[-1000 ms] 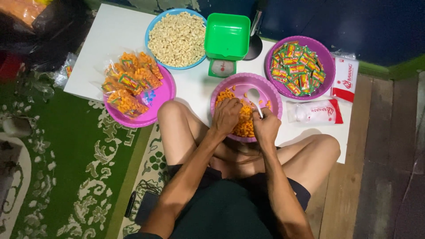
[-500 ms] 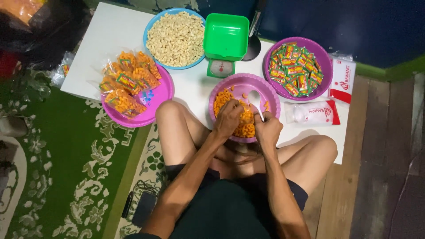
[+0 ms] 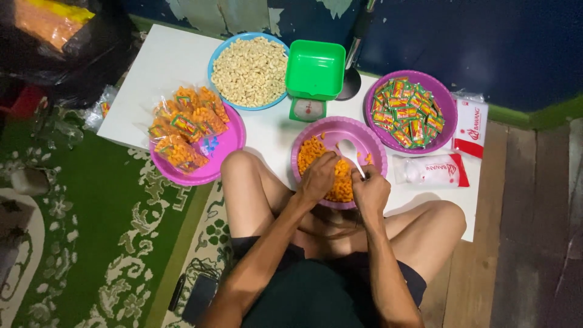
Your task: Measuring and packing orange snacks into plastic bags using a spoon and a scale.
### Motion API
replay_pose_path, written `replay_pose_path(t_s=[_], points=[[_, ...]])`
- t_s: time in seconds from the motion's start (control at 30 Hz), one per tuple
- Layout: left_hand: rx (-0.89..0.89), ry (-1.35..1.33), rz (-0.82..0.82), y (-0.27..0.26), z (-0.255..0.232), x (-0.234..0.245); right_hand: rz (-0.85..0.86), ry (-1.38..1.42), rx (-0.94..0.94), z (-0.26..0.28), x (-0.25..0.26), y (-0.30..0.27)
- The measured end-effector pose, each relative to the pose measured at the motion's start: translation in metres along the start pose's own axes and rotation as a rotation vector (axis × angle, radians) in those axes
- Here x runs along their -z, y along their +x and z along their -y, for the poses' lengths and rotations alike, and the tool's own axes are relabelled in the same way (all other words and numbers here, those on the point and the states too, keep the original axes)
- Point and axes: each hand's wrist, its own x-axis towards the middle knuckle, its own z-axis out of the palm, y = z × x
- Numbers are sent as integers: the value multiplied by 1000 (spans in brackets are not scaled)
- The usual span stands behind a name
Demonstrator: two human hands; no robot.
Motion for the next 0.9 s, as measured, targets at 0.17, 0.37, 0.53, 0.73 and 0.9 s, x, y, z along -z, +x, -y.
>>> replay_pose_path(t_s=[0.17,0.37,0.53,0.73,0.9], points=[[4,-80,93,-2,13,-9,21,19,-42,-5,-3,2],[100,-37,83,-15,34,-25,-28,92,-116,-11,-6,3],[157,-54,115,-11,32,-12,-20,136,-120,-14,-7,6],[201,3,88,-9,35,-10,85,235,-125,-14,2,13],[283,73,80,-2,35,14,146,3,21,-49,10,35]])
